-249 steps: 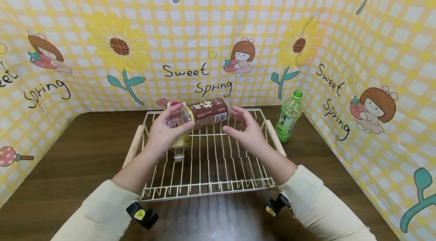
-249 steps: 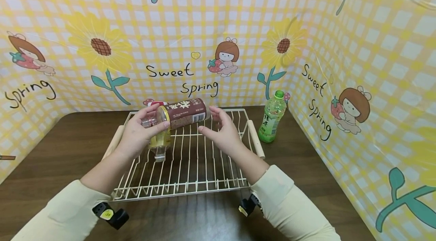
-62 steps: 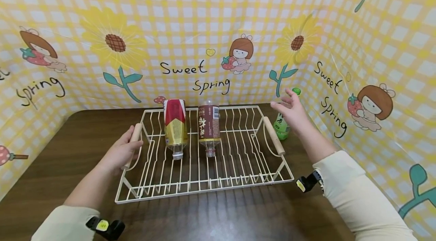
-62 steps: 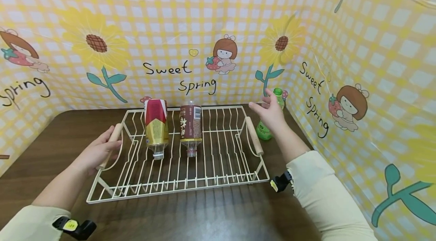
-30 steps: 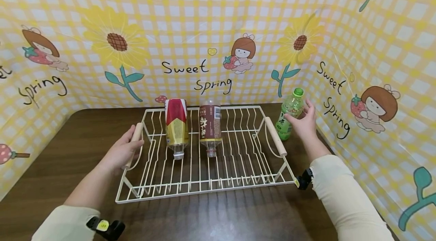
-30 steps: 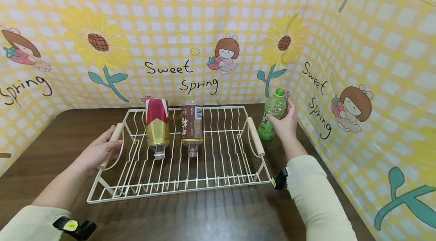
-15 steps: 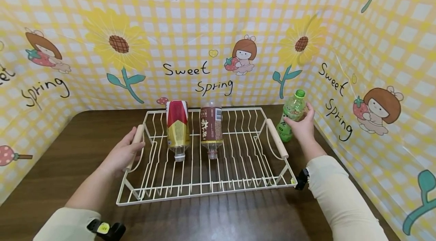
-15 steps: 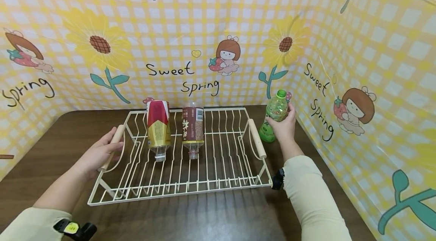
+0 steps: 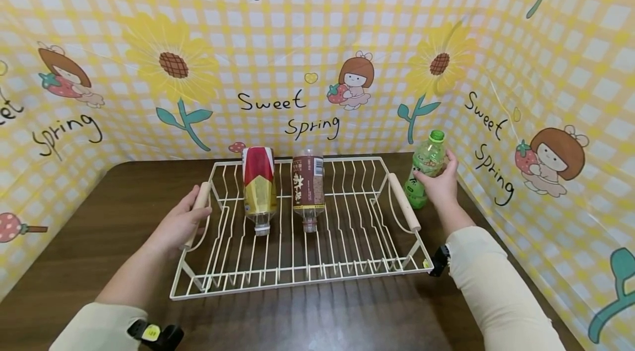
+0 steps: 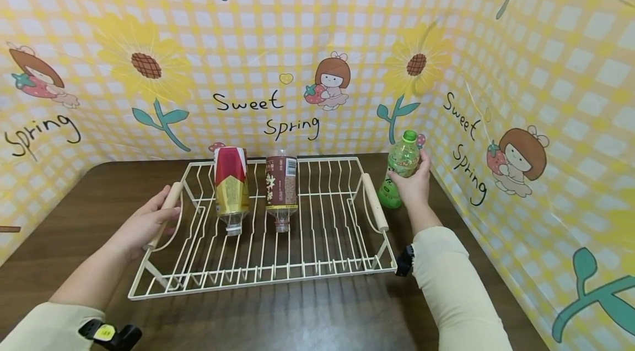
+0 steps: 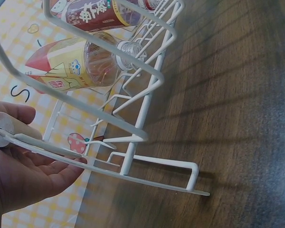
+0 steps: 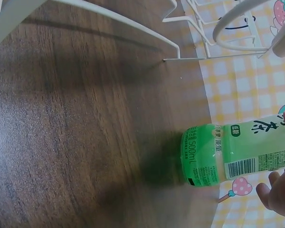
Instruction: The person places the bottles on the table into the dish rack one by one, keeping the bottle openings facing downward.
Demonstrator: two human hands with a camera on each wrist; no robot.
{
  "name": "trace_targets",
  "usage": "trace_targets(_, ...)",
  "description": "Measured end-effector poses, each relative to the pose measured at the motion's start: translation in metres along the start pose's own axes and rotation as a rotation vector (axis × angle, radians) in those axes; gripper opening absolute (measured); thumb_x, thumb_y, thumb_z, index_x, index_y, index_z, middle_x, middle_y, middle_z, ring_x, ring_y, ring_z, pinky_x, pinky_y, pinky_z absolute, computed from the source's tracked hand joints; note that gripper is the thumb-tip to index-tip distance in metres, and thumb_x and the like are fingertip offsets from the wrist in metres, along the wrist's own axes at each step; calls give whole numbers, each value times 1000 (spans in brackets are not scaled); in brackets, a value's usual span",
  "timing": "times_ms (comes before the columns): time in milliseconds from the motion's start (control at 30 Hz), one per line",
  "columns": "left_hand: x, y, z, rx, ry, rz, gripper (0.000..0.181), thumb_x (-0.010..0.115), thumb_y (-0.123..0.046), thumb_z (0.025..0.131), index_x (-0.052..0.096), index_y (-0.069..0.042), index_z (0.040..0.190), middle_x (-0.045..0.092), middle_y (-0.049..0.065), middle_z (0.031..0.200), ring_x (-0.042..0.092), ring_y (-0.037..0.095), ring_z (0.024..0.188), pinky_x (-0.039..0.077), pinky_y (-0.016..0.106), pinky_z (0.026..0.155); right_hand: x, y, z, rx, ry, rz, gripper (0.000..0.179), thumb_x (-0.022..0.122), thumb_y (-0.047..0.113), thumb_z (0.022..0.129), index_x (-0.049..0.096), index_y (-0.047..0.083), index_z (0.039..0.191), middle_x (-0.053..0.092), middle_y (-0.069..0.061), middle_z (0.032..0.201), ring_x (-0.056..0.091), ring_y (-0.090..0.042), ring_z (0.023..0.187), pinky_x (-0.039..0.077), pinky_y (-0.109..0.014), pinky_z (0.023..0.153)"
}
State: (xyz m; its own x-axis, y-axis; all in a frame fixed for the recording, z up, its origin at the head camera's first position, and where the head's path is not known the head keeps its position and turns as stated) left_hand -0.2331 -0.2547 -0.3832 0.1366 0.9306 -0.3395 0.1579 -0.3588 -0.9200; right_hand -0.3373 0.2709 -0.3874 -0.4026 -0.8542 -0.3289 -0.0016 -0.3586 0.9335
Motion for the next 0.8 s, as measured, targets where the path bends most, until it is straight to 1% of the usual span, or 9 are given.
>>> trace_targets(133, 0, -1, -1, 1, 2, 0, 75, 38, -14, 104, -19, -7, 153, -11, 28, 161, 19, 42, 142, 39, 54, 104, -1, 3, -2, -8, 5, 13, 97, 74, 13, 84, 9, 24, 155, 36, -19, 153, 40, -38, 137, 33, -51, 113)
trace_targets(333, 0, -2, -2, 0, -9, 25, 75, 38, -16, 104, -18, -8, 153, -9, 27, 161, 26, 40, 138, 43, 46, 98, -3, 7, -5, -35, 34, 48, 96, 74, 12, 84, 11, 26, 155, 37, -18, 151, 42, -37, 133, 37, -52, 109)
trace_targets(600, 0, -1, -1, -1, -2, 15, 75, 37, -14, 104, -20, -8, 152, -13, 26, 161, 24, 41, 139, 41, 50, 100, -8, 15, -8, -102, 80, 31, 97, 74, 10, 84, 13, 26, 158, 39, -22, 150, 42, -38, 134, 36, -52, 110)
trace_targets(800, 1, -3, -2, 3, 1, 12, 75, 37, -15, 104, -20, -8, 152, -12, 27, 161, 22, 41, 140, 41, 50, 101, -10, 27, -15, -155, 119, 11, 97, 74, 11, 85, 13, 29, 158, 41, -25, 147, 45, -39, 130, 39, -54, 107)
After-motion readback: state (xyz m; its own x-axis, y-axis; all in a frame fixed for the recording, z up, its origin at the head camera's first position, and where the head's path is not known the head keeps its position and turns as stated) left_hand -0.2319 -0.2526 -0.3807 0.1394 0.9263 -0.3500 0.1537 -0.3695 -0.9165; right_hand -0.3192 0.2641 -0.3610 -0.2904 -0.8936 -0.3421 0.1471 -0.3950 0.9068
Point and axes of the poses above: each hand's wrist, its own z-axis towards the middle knuckle, its own x-axis out of the palm, y = z × x, the point moved 2 cm from there along z, towards the middle knuckle
